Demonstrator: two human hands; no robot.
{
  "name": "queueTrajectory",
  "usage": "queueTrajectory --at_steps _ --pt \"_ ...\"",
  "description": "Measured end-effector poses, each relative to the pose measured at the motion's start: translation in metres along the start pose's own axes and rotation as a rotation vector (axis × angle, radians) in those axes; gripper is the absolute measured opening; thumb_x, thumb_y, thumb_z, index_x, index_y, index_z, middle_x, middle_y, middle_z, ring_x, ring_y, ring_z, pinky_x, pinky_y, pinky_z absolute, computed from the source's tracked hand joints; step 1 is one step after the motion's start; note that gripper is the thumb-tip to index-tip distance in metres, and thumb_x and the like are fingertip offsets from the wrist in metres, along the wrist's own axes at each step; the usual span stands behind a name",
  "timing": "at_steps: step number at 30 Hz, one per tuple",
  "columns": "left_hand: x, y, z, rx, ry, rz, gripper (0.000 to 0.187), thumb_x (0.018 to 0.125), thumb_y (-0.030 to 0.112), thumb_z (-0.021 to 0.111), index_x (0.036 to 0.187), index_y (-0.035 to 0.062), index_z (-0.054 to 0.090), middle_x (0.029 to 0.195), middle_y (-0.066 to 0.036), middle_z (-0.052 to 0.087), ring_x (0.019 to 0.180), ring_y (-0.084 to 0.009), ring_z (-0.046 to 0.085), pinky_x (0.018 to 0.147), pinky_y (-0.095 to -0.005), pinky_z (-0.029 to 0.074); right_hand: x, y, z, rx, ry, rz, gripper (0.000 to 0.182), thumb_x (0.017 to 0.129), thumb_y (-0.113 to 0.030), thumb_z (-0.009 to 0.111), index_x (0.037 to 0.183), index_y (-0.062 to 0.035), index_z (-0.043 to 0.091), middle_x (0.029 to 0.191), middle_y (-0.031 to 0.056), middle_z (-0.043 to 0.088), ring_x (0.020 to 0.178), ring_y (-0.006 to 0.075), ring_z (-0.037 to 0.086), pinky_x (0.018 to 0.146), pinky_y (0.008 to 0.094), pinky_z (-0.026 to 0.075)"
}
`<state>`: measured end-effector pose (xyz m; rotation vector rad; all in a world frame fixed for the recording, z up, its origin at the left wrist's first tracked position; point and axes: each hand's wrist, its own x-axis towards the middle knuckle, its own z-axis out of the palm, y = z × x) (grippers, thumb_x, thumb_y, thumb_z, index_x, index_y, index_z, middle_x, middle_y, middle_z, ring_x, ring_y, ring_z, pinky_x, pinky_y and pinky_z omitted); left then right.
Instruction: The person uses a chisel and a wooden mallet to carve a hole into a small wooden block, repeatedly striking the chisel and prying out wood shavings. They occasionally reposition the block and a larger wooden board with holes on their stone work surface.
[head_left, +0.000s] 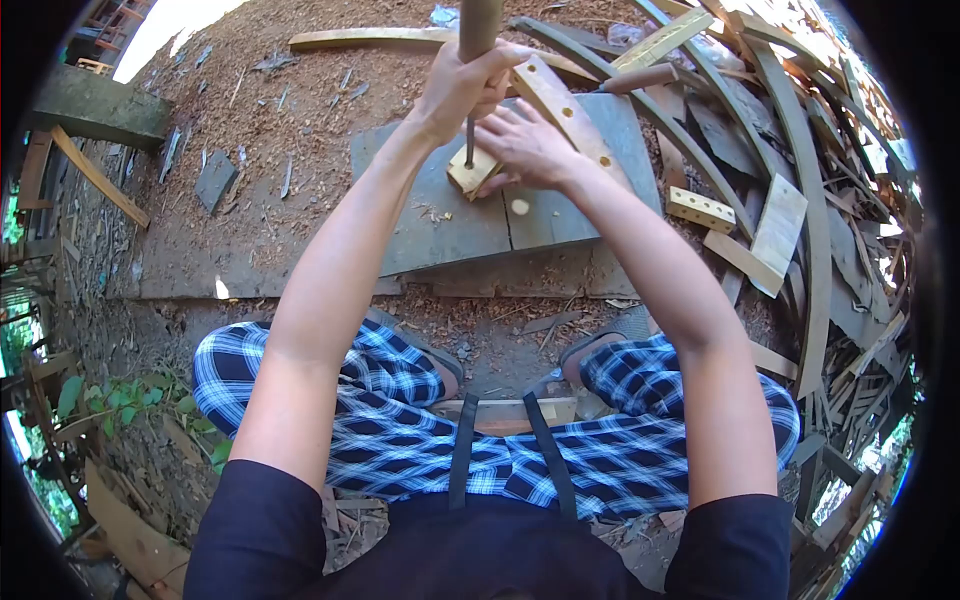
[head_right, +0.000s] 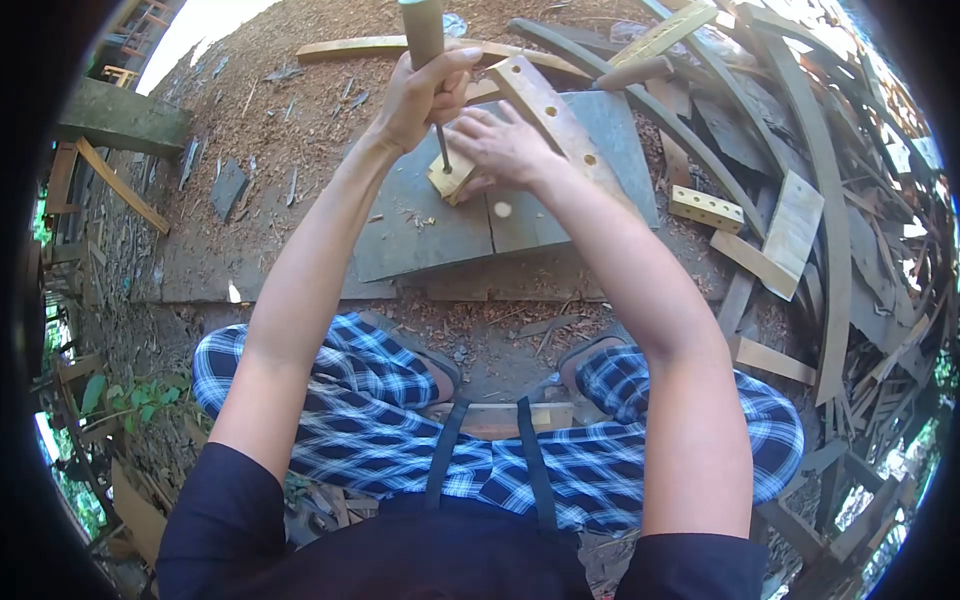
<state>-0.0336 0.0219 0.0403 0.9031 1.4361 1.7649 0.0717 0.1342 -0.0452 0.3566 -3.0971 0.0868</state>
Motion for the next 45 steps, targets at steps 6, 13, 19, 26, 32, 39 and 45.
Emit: queueTrajectory --at_steps 6,13,19,26,32,39,45 --pt "-0.006 -0.007 0.002 -0.027 0.191 0.114 0.043 0.091 0.025 0.069 0.061 0.0145 0.04 0.05 0.006 0.037 0.039 -0.0034 0.028 0.038 -0.0246 0.019 -0.003 -0.011 0.01 -0.092 0.176 0.119 0.086 0.073 -0.068 0.062 0.134 -0.0101 0.047 0.119 0.0085 0.055 0.115 0.0271 0.055 0.105 0.0544 0.032" --pt "0.022 -0.026 0.018 0.374 0.113 0.265 0.03 0.09 0.026 0.072 0.068 0.0089 0.061 0.054 0.006 0.048 0.045 -0.0046 0.044 0.042 -0.026 0.032 0.0 -0.036 0.01 -0.082 0.141 0.446 0.079 0.067 -0.069 0.071 0.119 -0.0117 0.055 0.115 0.0065 0.056 0.111 0.0301 0.055 0.099 0.0548 0.033" --pt "0.029 -0.014 -0.01 0.11 0.51 0.006 0.04 0.091 0.032 0.07 0.064 0.0111 0.049 0.051 0.005 0.042 0.04 -0.0079 0.04 0.039 -0.0276 0.031 0.001 -0.051 0.019 -0.018 0.22 0.596 0.073 0.065 -0.066 0.075 0.111 -0.0104 0.061 0.111 0.0049 0.057 0.106 0.0266 0.053 0.091 0.0492 0.036" --pt "-0.002 -0.013 -0.048 -0.492 1.416 0.019 0.03 0.093 0.026 0.062 0.082 0.0067 0.041 0.059 0.002 0.039 0.041 -0.0087 0.031 0.037 -0.0277 0.024 0.006 -0.062 0.017 -0.034 0.222 0.703 0.071 0.071 -0.059 0.075 0.119 -0.0096 0.058 0.115 0.0052 0.057 0.107 0.0273 0.052 0.088 0.0476 0.039" --pt "-0.01 -0.002 -0.038 -0.495 1.401 0.124 0.034 0.098 0.032 0.06 0.083 0.0089 0.04 0.054 0.003 0.039 0.039 -0.0077 0.036 0.034 -0.0269 0.025 0.004 -0.045 0.011 0.104 0.02 0.569 0.079 0.083 -0.036 0.069 0.141 0.0036 0.034 0.12 0.0166 0.059 0.106 0.0368 0.062 0.082 0.045 0.055" --pt "0.005 -0.007 -0.022 -0.158 1.164 0.377 0.033 0.095 0.029 0.065 0.089 0.0064 0.042 0.06 0.002 0.043 0.043 -0.007 0.041 0.037 -0.0248 0.03 0.002 -0.066 0.015 0.254 0.138 0.671 0.06 0.08 -0.035 0.072 0.121 -0.0001 0.045 0.105 0.0189 0.064 0.082 0.0388 0.07 0.071 0.0491 0.056" --pt "0.026 -0.005 -0.003 -0.077 1.223 0.277 0.039 0.092 0.038 0.07 0.073 0.011 0.049 0.051 0.005 0.041 0.038 -0.0077 0.039 0.036 -0.0263 0.028 0.001 -0.064 0.013 0.29 0.164 0.678 0.052 0.081 -0.033 0.072 0.115 -0.0032 0.046 0.106 0.0185 0.063 0.084 0.0386 0.07 0.072 0.0497 0.056"
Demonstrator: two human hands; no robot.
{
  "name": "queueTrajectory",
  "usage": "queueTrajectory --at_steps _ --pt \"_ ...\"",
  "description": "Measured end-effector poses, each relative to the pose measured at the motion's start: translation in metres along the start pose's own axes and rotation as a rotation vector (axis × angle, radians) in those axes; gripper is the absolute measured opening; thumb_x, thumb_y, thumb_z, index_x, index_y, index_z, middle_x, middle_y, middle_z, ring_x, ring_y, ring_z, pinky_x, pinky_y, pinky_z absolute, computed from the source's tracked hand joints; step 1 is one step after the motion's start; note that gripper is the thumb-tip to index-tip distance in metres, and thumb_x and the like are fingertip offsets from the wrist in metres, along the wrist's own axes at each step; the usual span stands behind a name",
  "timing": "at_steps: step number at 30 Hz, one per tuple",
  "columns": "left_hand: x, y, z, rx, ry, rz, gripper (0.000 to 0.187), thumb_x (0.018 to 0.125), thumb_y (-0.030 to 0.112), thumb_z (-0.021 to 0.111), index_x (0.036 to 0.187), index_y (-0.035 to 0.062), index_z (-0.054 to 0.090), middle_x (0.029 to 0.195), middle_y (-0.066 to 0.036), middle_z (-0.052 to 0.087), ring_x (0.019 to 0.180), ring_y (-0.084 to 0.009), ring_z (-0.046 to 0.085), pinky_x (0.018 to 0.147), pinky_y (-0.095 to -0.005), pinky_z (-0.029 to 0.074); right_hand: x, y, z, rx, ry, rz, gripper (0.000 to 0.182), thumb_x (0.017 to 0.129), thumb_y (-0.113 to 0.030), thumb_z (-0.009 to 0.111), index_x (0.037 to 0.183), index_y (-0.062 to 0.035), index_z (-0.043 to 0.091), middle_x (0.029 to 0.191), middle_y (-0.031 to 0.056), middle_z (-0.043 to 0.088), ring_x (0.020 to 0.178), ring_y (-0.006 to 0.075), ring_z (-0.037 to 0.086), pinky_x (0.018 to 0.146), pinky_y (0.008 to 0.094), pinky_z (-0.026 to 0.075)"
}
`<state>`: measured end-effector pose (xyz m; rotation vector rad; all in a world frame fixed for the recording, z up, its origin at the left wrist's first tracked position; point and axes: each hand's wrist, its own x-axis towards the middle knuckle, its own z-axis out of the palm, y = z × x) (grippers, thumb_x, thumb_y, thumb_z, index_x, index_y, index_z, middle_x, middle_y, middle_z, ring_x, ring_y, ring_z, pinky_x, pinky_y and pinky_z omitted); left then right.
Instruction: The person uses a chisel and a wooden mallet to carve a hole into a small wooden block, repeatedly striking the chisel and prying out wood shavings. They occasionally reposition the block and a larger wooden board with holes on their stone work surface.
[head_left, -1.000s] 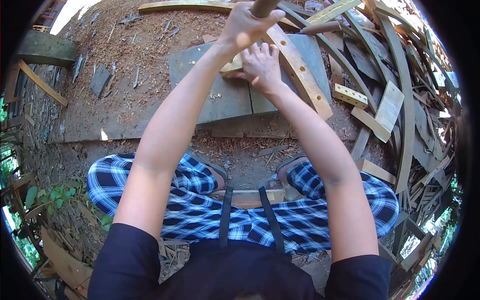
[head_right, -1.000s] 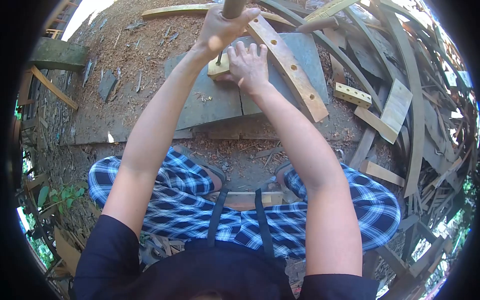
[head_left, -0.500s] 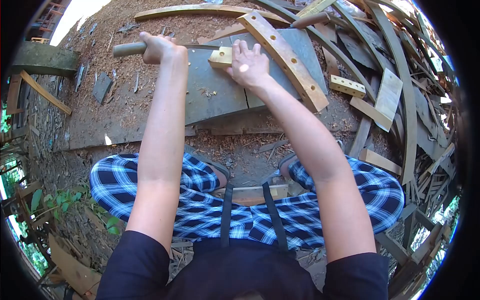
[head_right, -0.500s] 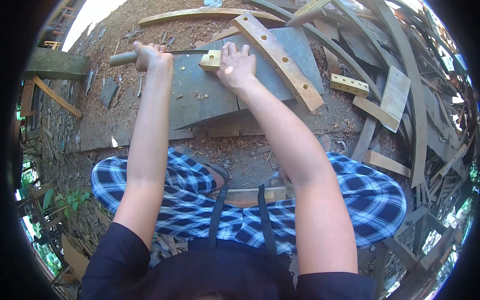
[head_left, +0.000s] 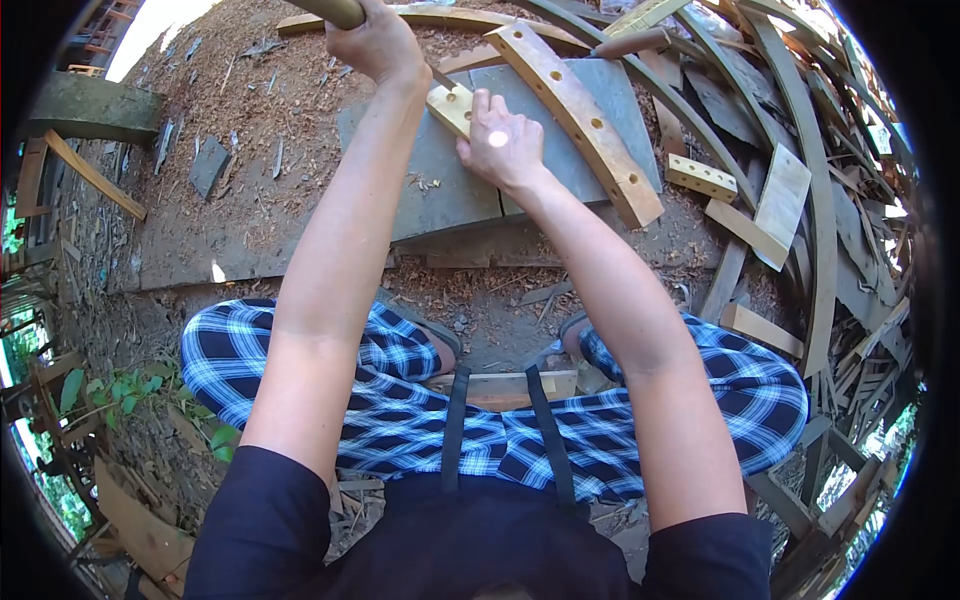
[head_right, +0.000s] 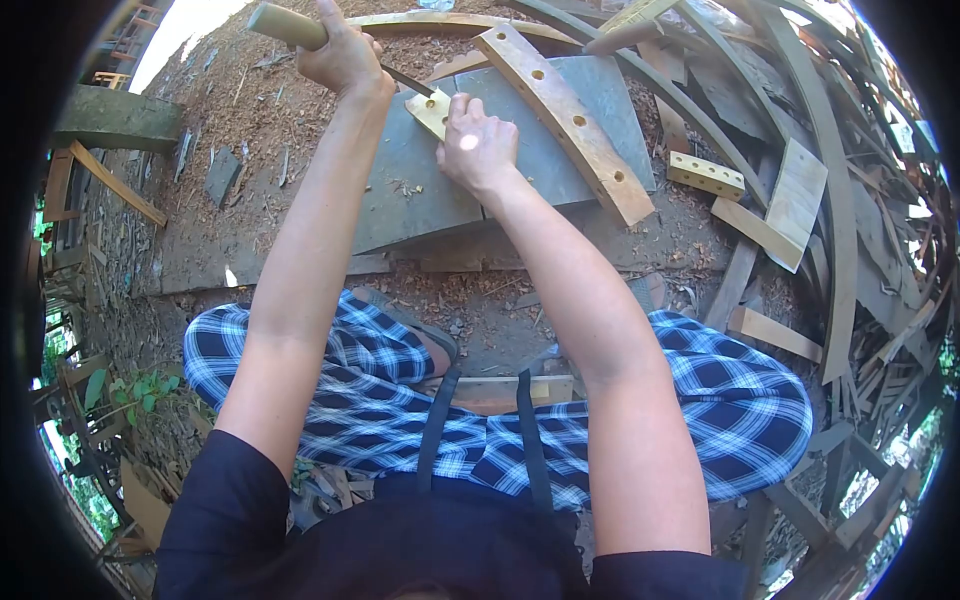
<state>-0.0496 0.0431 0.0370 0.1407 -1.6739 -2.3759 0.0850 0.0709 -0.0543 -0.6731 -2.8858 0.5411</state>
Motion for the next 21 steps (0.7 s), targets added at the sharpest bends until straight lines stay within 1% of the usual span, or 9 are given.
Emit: queueTrajectory --at_steps 2,4,6,10,12,15,16,18,21 --pt "0.002 -0.01 0.003 0.055 -0.028 0.098 0.04 0.092 0.037 0.07 0.072 0.0116 0.048 0.052 0.005 0.041 0.039 -0.0078 0.038 0.036 -0.0266 0.028 0.001 0.001 0.001 0.007 0.004 0.007 0.052 0.081 -0.033 0.072 0.115 -0.0034 0.046 0.107 0.0185 0.063 0.085 0.0389 0.07 0.072 0.0501 0.056" --pt "0.011 -0.02 0.003 0.091 -0.028 0.057 0.039 0.091 0.036 0.071 0.071 0.0115 0.048 0.054 0.005 0.041 0.041 -0.0076 0.039 0.038 -0.027 0.029 0.0 0.001 0.003 0.016 0.007 0.012 0.052 0.081 -0.033 0.071 0.116 -0.0037 0.046 0.107 0.0186 0.063 0.086 0.0391 0.07 0.073 0.0504 0.056" --pt "0.013 -0.022 0.003 0.084 -0.051 0.188 0.038 0.092 0.034 0.072 0.071 0.0103 0.05 0.057 0.005 0.042 0.045 -0.0074 0.04 0.04 -0.0276 0.03 0.0 0.0 0.003 0.017 0.013 0.014 0.052 0.081 -0.032 0.071 0.116 -0.0039 0.045 0.109 0.0187 0.063 0.087 0.0399 0.069 0.073 0.0507 0.055" --pt "0.006 -0.018 0.005 0.083 -0.083 0.158 0.038 0.092 0.031 0.071 0.07 0.0091 0.051 0.058 0.004 0.043 0.048 -0.0075 0.041 0.042 -0.0282 0.031 0.0 0.0 0.003 0.02 -0.001 0.021 0.052 0.081 -0.032 0.071 0.116 -0.0036 0.045 0.109 0.0189 0.062 0.087 0.0404 0.069 0.073 0.0505 0.055" --pt "0.011 -0.022 0.005 0.063 -0.117 0.302 0.036 0.092 0.029 0.072 0.07 0.0087 0.051 0.059 0.004 0.044 0.047 -0.0073 0.041 0.042 -0.028 0.03 0.0 0.0 0.003 0.025 0.021 0.016 0.052 0.081 -0.032 0.071 0.116 -0.0034 0.046 0.109 0.0188 0.063 0.086 0.0405 0.069 0.073 0.0503 0.056" --pt "0.008 -0.024 0.004 0.124 -0.123 0.332 0.035 0.092 0.026 0.072 0.07 0.0087 0.051 0.06 0.004 0.046 0.047 -0.0073 0.042 0.041 -0.0275 0.03 0.0 0.0 0.003 0.031 0.015 0.026 0.052 0.081 -0.032 0.072 0.116 -0.0033 0.046 0.108 0.0186 0.063 0.086 0.0404 0.069 0.073 0.0501 0.056" --pt "0.007 -0.023 0.003 0.125 -0.124 0.332 0.035 0.092 0.026 0.072 0.07 0.0087 0.051 0.06 0.004 0.046 0.047 -0.0073 0.042 0.041 -0.0275 0.03 0.0 0.0 0.003 0.031 0.015 0.026 0.052 0.081 -0.032 0.072 0.116 -0.0033 0.046 0.108 0.0186 0.063 0.086 0.0404 0.069 0.073 0.0501 0.056" --pt "0.006 -0.021 -0.001 0.074 -0.15 0.19 0.033 0.091 0.025 0.072 0.07 0.0082 0.052 0.059 0.003 0.048 0.047 -0.0072 0.044 0.041 -0.027 0.031 0.0 0.001 0.003 0.037 0.014 0.026 0.052 0.081 -0.032 0.072 0.117 -0.0031 0.046 0.108 0.0186 0.063 0.086 0.0403 0.07 0.074 0.0499 0.056" --pt "0.002 -0.018 -0.006 0.038 -0.176 0.127 0.032 0.091 0.023 0.072 0.07 0.0079 0.053 0.057 0.004 0.047 0.048 -0.007 0.046 0.042 -0.027 0.032 0.0 0.001 0.005 0.035 0.029 0.024 0.052 0.081 -0.032 0.072 0.116 -0.0032 0.046 0.108 0.0188 0.063 0.087 0.0401 0.07 0.074 0.05 0.056"
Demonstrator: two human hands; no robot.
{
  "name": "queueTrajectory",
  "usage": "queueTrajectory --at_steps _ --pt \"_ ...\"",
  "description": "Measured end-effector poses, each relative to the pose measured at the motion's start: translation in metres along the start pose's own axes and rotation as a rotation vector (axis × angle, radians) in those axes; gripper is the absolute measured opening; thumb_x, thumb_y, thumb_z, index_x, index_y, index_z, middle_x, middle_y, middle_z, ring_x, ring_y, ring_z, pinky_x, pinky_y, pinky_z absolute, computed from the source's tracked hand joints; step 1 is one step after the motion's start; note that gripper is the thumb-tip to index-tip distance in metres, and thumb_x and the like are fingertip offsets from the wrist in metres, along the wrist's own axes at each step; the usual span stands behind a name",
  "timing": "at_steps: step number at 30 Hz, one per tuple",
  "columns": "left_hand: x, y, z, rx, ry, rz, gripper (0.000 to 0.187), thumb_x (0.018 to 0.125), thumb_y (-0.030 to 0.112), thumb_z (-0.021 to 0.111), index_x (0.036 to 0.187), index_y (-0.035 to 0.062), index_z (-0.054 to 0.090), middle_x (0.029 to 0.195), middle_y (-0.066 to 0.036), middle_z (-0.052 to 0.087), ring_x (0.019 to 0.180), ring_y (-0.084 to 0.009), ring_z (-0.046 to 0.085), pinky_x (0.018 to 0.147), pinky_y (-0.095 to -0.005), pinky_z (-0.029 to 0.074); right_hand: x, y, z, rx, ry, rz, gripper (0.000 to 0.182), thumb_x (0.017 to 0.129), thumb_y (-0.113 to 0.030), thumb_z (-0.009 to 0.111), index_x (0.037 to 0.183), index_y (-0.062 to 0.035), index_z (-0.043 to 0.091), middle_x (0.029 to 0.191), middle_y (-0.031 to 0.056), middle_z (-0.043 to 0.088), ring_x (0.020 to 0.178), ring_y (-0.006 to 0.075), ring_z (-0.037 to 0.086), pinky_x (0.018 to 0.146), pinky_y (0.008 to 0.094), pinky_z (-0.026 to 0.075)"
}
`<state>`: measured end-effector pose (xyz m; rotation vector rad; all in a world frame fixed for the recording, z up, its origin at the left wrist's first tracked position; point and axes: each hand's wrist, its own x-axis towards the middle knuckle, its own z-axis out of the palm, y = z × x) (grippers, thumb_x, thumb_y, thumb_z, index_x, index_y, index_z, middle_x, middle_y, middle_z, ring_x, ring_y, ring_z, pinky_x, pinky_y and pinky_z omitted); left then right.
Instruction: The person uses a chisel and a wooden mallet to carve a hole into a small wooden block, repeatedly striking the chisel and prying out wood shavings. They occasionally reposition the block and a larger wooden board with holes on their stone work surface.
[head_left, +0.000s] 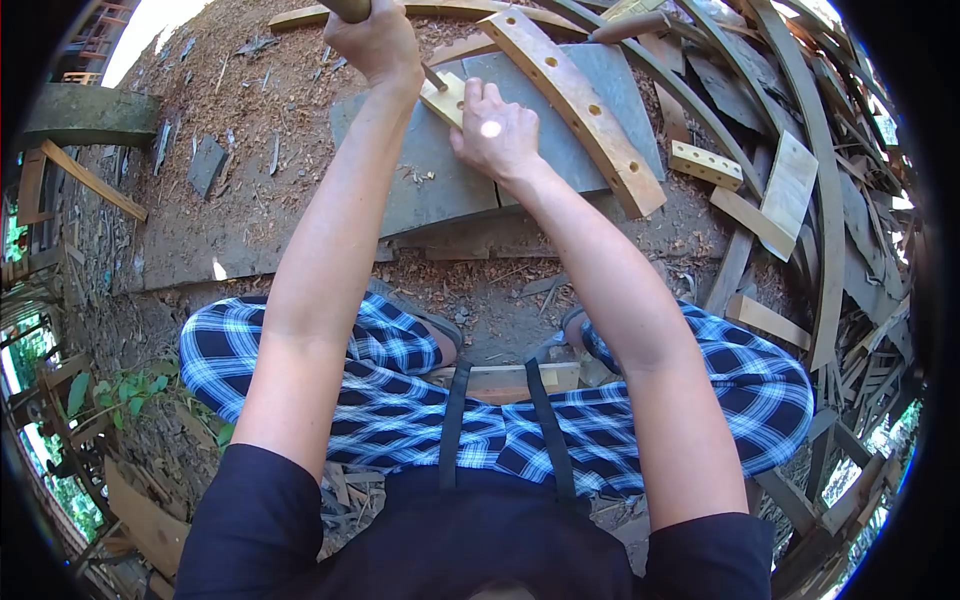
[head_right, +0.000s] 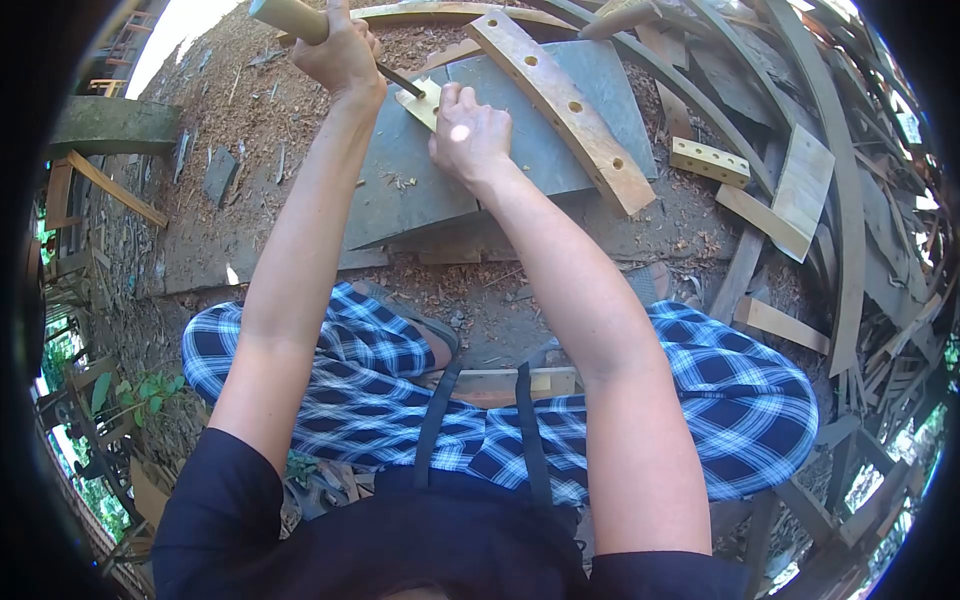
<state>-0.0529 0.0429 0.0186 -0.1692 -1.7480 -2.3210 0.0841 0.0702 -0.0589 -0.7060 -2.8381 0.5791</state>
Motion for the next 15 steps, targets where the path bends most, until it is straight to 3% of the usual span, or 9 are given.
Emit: queueTrajectory --at_steps 7,9,10,13,15 --pt "0.004 -0.013 0.006 0.075 0.078 0.129 0.032 0.09 0.024 0.073 0.071 0.0065 0.055 0.061 0.003 0.05 0.05 -0.0078 0.046 0.046 -0.0285 0.035 0.0 0.001 -0.002 -0.006 -0.003 -0.018 0.051 0.081 -0.032 0.071 0.115 -0.0031 0.046 0.108 0.0185 0.063 0.086 0.0397 0.07 0.073 0.0504 0.056" --pt "0.003 -0.013 0.008 0.087 0.065 0.311 0.032 0.09 0.024 0.072 0.072 0.0044 0.056 0.062 0.003 0.05 0.053 -0.0088 0.046 0.049 -0.0294 0.037 0.0 0.001 -0.004 -0.02 -0.039 -0.024 0.051 0.082 -0.033 0.07 0.115 -0.0027 0.046 0.108 0.0189 0.063 0.086 0.0397 0.07 0.074 0.0505 0.056" --pt "0.0 -0.012 0.007 0.091 0.071 0.313 0.032 0.09 0.024 0.072 0.072 0.0044 0.056 0.062 0.003 0.05 0.053 -0.0088 0.046 0.049 -0.0294 0.037 -0.001 0.001 -0.003 -0.018 -0.042 -0.03 0.051 0.082 -0.033 0.07 0.115 -0.0027 0.046 0.108 0.0189 0.063 0.086 0.0397 0.07 0.074 0.0505 0.056" --pt "-0.012 -0.007 0.008 0.139 -0.09 0.324 0.035 0.09 0.025 0.072 0.07 0.0017 0.056 0.059 0.002 0.049 0.055 -0.0099 0.046 0.052 -0.0314 0.038 -0.001 0.002 -0.007 -0.038 -0.011 -0.061 0.052 0.083 -0.035 0.07 0.115 -0.0023 0.046 0.106 0.019 0.064 0.082 0.0411 0.07 0.072 0.051 0.056" --pt "-0.011 -0.009 0.013 0.128 -0.089 0.356 0.035 0.09 0.025 0.071 0.069 0.0015 0.055 0.058 0.001 0.05 0.055 -0.0105 0.047 0.052 -0.0325 0.038 0.0 0.003 -0.015 -0.027 -0.154 -0.049 0.068 0.083 -0.044 0.07 0.128 -0.001 0.044 0.116 0.0211 0.06 0.098 0.0403 0.067 0.078 0.0508 0.055"
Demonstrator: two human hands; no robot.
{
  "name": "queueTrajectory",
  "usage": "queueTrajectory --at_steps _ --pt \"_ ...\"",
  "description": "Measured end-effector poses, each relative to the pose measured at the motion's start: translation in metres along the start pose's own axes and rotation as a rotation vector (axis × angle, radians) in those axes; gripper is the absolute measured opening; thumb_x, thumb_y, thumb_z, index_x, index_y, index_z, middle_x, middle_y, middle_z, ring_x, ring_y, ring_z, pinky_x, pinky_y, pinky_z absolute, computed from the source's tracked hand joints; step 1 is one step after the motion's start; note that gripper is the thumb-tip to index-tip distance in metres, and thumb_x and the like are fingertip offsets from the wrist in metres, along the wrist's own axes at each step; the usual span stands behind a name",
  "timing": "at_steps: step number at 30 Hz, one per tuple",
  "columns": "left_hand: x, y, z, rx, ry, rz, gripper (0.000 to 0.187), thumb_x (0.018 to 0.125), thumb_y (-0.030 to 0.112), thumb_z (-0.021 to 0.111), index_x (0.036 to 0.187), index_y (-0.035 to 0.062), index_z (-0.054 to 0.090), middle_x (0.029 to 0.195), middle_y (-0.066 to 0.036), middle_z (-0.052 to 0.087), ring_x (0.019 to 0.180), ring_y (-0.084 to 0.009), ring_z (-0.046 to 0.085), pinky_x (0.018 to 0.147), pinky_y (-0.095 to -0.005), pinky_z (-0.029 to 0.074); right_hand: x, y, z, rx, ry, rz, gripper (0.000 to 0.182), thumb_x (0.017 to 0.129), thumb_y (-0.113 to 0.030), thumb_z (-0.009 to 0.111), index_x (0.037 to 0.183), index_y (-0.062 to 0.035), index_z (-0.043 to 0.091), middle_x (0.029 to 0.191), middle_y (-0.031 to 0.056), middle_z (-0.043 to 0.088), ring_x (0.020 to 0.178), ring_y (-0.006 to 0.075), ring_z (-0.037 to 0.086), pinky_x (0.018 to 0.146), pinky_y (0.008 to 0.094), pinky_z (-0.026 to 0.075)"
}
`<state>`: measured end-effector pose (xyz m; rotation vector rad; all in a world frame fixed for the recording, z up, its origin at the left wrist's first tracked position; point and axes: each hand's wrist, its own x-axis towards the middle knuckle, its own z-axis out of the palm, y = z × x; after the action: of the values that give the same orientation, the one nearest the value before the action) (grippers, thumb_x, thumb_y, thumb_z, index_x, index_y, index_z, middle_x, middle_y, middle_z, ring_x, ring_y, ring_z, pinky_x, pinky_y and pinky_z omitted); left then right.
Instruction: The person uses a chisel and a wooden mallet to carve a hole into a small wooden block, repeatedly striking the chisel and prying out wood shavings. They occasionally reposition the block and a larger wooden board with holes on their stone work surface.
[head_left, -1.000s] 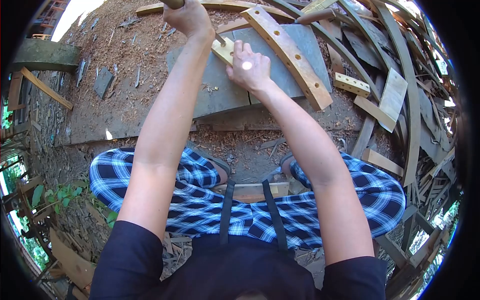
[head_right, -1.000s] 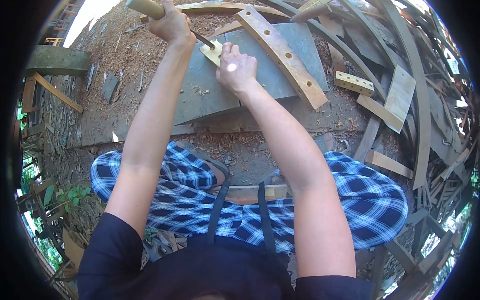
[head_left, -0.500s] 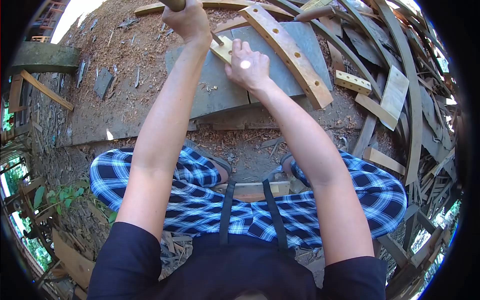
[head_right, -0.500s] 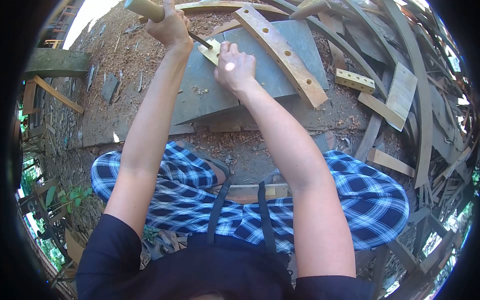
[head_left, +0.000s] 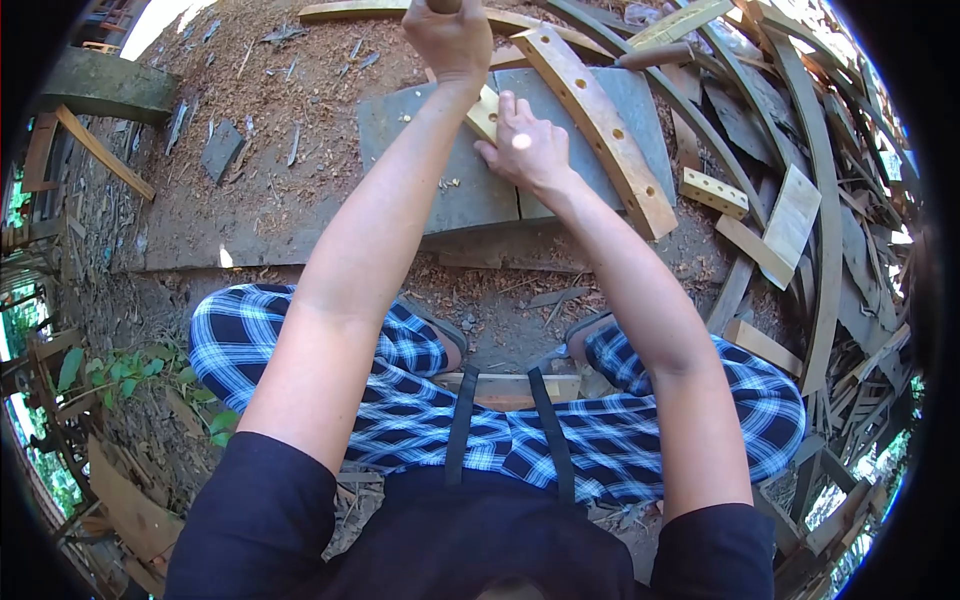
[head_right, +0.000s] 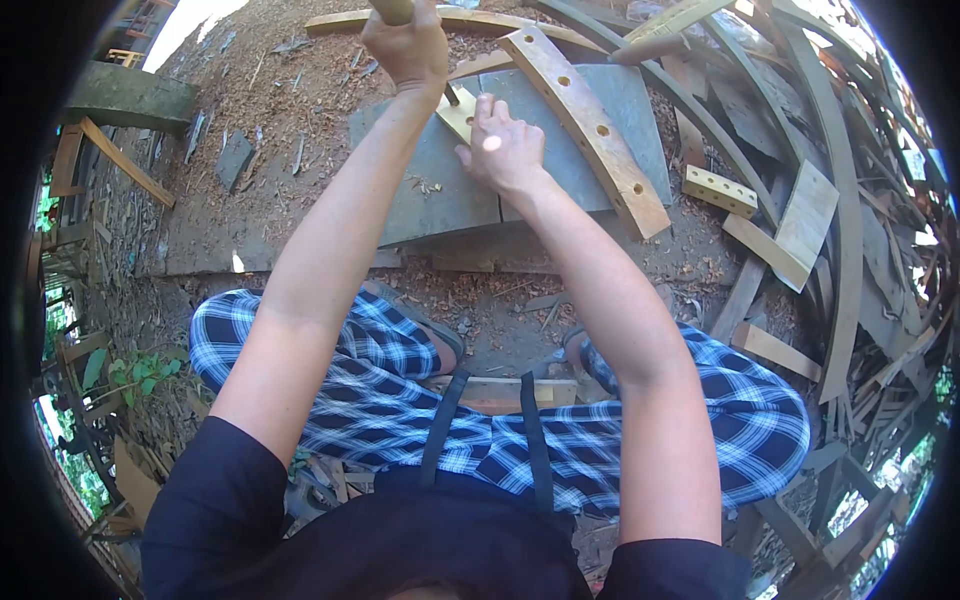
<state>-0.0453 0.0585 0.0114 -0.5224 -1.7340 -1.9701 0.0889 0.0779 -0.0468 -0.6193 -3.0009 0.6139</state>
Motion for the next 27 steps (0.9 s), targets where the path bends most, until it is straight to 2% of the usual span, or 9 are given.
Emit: queueTrajectory --at_steps 8,10,13,15,20,22,25,26,27 --pt "0.006 0.005 -0.006 -0.036 0.013 -0.046 0.031 0.09 0.021 0.07 0.068 0.0021 0.06 0.063 -0.004 0.062 0.057 -0.0106 0.055 0.056 -0.0312 0.044 -0.045 0.096 -0.03 -0.377 0.512 0.021 0.088 0.08 -0.057 0.07 0.141 -0.0012 0.04 0.123 0.0169 0.054 0.11 0.0322 0.056 0.093 0.0494 0.042" --pt "0.004 -0.001 -0.004 0.015 0.014 -0.051 0.03 0.09 0.023 0.071 0.072 0.001 0.061 0.064 -0.004 0.062 0.059 -0.0129 0.057 0.058 -0.0333 0.045 -0.062 0.116 -0.032 -0.306 0.15 0.22 0.089 0.081 -0.059 0.068 0.142 -0.0016 0.038 0.12 0.0201 0.057 0.111 0.0347 0.058 0.094 0.0477 0.045" --pt "0.004 0.004 -0.007 0.048 0.015 -0.105 0.032 0.089 0.03 0.07 0.076 0.0015 0.065 0.068 -0.013 0.067 0.065 -0.0253 0.068 0.064 -0.038 0.05 -0.052 0.108 -0.059 -0.219 0.013 0.271 0.076 0.08 -0.049 0.071 0.134 -0.001 0.047 0.115 0.0179 0.061 0.106 0.0316 0.061 0.093 0.047 0.044" --pt "0.001 0.002 -0.003 0.088 0.035 -0.097 0.032 0.089 0.03 0.071 0.076 0.0011 0.065 0.069 -0.014 0.068 0.066 -0.025 0.069 0.065 -0.0376 0.051 -0.047 0.089 -0.099 0.301 -0.054 0.33 0.066 0.081 -0.043 0.069 0.128 0.0005 0.052 0.109 0.0212 0.065 0.099 0.0301 0.065 0.09 0.0428 0.049" --pt "0.0 0.006 -0.007 0.067 -0.017 -0.179 0.029 0.088 0.027 0.072 0.078 0.001 0.065 0.068 -0.014 0.067 0.066 -0.0248 0.069 0.064 -0.0361 0.05 -0.025 -0.008 -0.238 0.593 0.232 -0.09 0.068 0.086 -0.051 0.067 0.128 0.0 0.051 0.101 0.0142 0.063 0.087 0.0196 0.065 0.076 0.0352 0.054" --pt "0.0 0.004 -0.004 0.048 0.016 -0.143 0.028 0.088 0.026 0.072 0.078 0.0012 0.065 0.069 -0.014 0.068 0.065 -0.0248 0.069 0.063 -0.0361 0.05 0.003 -0.019 -0.29 0.338 0.387 -0.325 0.075 0.087 -0.054 0.063 0.14 -0.0049 0.043 0.108 0.0158 0.064 0.087 0.0216 0.067 0.074 0.0359 0.055" --pt "0.0 0.005 -0.004 0.033 0.019 -0.137 0.028 0.088 0.026 0.072 0.077 0.0016 0.064 0.069 -0.014 0.067 0.065 -0.0271 0.069 0.063 -0.0371 0.05 -0.031 -0.107 -0.305 0.474 0.605 -0.623 0.065 0.096 -0.032 0.055 0.148 -0.0006 0.033 0.124 0.0224 0.06 0.103 0.0256 0.064 0.083 0.038 0.055" --pt "0.001 0.006 -0.005 0.058 0.008 -0.134 0.027 0.088 0.026 0.072 0.078 0.0017 0.064 0.07 -0.014 0.068 0.066 -0.028 0.069 0.064 -0.0373 0.05 0.0 -0.084 -0.3 0.254 0.668 -0.499 0.068 0.094 -0.034 0.056 0.149 0.0 0.033 0.127 0.0257 0.058 0.106 0.0322 0.063 0.089 0.0422 0.053" --pt "0.0 0.006 -0.006 0.065 -0.002 -0.142 0.026 0.088 0.025 0.072 0.08 0.0016 0.065 0.071 -0.014 0.068 0.067 -0.0291 0.069 0.064 -0.0381 0.051 -0.003 -0.075 -0.283 0.0 0.462 -0.452 0.072 0.093 -0.037 0.057 0.149 -0.0003 0.031 0.129 0.0277 0.056 0.106 0.0363 0.063 0.091 0.0436 0.052"
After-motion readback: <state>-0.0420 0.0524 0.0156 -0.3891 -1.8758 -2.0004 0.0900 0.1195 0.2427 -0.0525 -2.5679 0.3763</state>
